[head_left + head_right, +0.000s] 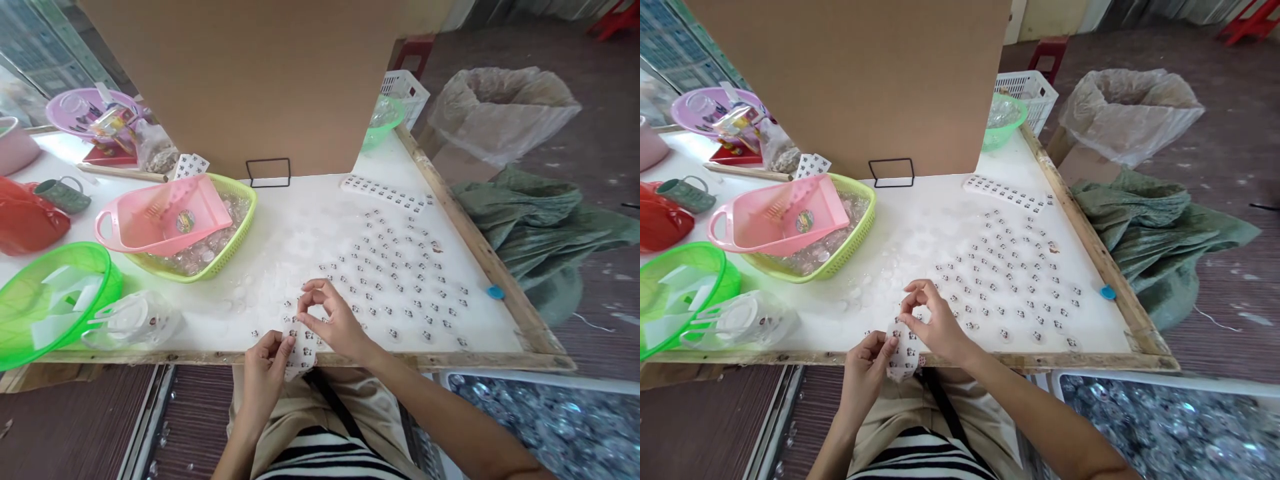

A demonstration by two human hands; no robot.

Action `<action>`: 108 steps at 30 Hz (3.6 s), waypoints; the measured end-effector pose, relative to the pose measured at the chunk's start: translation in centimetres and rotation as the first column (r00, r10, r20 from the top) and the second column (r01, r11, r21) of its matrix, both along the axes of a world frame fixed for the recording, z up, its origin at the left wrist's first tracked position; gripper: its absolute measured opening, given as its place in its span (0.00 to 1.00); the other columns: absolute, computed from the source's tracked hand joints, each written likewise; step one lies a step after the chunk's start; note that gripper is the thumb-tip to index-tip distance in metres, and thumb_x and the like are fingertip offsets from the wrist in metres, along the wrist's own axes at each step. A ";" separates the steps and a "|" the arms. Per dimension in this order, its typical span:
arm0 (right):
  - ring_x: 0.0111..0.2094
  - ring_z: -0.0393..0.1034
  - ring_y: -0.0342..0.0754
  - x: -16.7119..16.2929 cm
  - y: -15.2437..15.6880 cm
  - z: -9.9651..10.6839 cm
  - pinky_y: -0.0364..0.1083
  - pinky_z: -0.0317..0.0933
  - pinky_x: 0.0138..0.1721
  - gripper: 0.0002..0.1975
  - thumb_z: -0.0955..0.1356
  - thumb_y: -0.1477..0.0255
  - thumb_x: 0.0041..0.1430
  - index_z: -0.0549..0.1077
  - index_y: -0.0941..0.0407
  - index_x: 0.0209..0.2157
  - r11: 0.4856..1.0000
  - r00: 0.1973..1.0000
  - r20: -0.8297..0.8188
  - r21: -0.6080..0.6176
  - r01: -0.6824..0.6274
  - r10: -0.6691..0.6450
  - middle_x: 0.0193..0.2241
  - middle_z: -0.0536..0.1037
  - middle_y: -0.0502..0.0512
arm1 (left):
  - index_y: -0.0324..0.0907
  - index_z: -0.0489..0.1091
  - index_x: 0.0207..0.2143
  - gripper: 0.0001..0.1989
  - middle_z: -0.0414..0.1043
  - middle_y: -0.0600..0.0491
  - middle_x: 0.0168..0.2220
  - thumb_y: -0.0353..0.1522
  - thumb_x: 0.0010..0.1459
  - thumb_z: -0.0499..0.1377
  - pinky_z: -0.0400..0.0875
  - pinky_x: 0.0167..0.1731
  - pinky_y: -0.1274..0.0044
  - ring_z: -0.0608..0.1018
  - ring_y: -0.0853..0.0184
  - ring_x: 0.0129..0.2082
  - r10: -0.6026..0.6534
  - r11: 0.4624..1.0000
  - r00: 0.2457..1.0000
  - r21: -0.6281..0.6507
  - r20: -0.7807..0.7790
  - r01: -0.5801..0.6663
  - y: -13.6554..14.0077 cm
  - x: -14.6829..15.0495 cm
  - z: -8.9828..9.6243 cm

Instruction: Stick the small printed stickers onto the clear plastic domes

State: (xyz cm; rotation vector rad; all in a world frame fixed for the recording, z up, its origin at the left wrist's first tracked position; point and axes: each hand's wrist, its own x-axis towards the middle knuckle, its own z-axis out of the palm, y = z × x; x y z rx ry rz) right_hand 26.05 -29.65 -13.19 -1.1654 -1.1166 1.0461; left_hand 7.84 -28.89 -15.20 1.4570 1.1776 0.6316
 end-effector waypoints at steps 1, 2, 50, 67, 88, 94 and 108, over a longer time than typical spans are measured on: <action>0.36 0.68 0.46 0.7 0.6 -0.1 0.50 0.62 0.44 0.16 0.68 0.73 0.59 0.61 0.51 0.46 0.999 0.999 -0.013 0.022 0.048 -0.048 0.31 0.72 0.48 | 0.40 0.64 0.24 0.21 0.53 0.60 0.20 0.47 0.60 0.58 0.50 0.21 0.81 0.56 0.73 0.21 0.000 1.000 1.000 -0.011 0.012 0.000 -0.1 -0.1 -0.1; 0.36 0.68 0.46 1.4 1.4 -0.4 0.50 0.61 0.43 0.16 0.69 0.72 0.58 0.60 0.51 0.46 0.994 0.995 -0.019 0.040 0.101 -0.101 0.32 0.72 0.48 | 0.40 0.64 0.24 0.21 0.53 0.60 0.20 0.46 0.61 0.59 0.50 0.21 0.81 0.57 0.73 0.21 0.004 1.000 1.000 -0.021 0.018 -0.003 -0.1 -0.3 -0.1; 0.35 0.71 0.50 1.1 9.8 -5.6 0.50 0.57 0.46 0.07 0.67 0.82 0.56 0.70 0.55 0.29 0.968 0.614 0.779 -0.232 0.097 0.126 0.31 0.77 0.55 | 0.38 0.69 0.26 0.19 0.59 0.58 0.20 0.44 0.61 0.59 0.53 0.22 0.81 0.60 0.73 0.21 0.032 0.998 0.999 -0.052 0.039 -0.030 -0.5 -2.4 -0.7; 0.30 0.68 0.45 -0.9 0.5 -1.2 0.44 0.59 0.32 0.05 0.70 0.70 0.57 0.73 0.54 0.28 0.931 0.906 0.301 -0.304 -0.204 0.297 0.26 0.76 0.49 | 0.38 0.65 0.21 0.25 0.53 0.60 0.18 0.49 0.59 0.59 0.49 0.20 0.81 0.56 0.74 0.20 0.130 0.991 0.991 -0.045 0.022 -0.128 0.5 -1.9 -0.8; 0.37 0.70 0.48 -1.9 0.7 -0.8 0.50 0.61 0.45 0.18 0.69 0.72 0.57 0.66 0.50 0.49 0.989 0.947 0.298 -0.122 -0.087 0.120 0.35 0.76 0.50 | 0.38 0.71 0.28 0.20 0.62 0.58 0.20 0.47 0.60 0.60 0.53 0.21 0.81 0.61 0.73 0.20 0.105 0.994 0.994 -0.041 0.041 -0.103 0.2 -1.3 -0.1; 0.34 0.69 0.47 -2.2 1.4 -0.4 0.49 0.62 0.43 0.18 0.67 0.72 0.57 0.61 0.51 0.48 0.984 0.982 0.115 -0.117 -0.134 0.147 0.30 0.73 0.47 | 0.38 0.69 0.26 0.21 0.57 0.59 0.19 0.47 0.60 0.59 0.50 0.19 0.81 0.57 0.74 0.20 0.110 0.994 0.994 -0.028 -0.011 -0.110 0.0 -1.8 -0.1; 0.30 0.69 0.44 -4.0 6.8 -5.9 0.45 0.62 0.38 0.21 0.65 0.82 0.51 0.61 0.52 0.46 0.966 0.923 0.337 -0.236 -0.109 0.186 0.27 0.73 0.43 | 0.37 0.70 0.25 0.20 0.59 0.58 0.20 0.45 0.61 0.59 0.51 0.20 0.81 0.59 0.73 0.20 0.037 0.997 0.999 -0.074 -0.006 -0.037 -1.1 -3.1 -0.7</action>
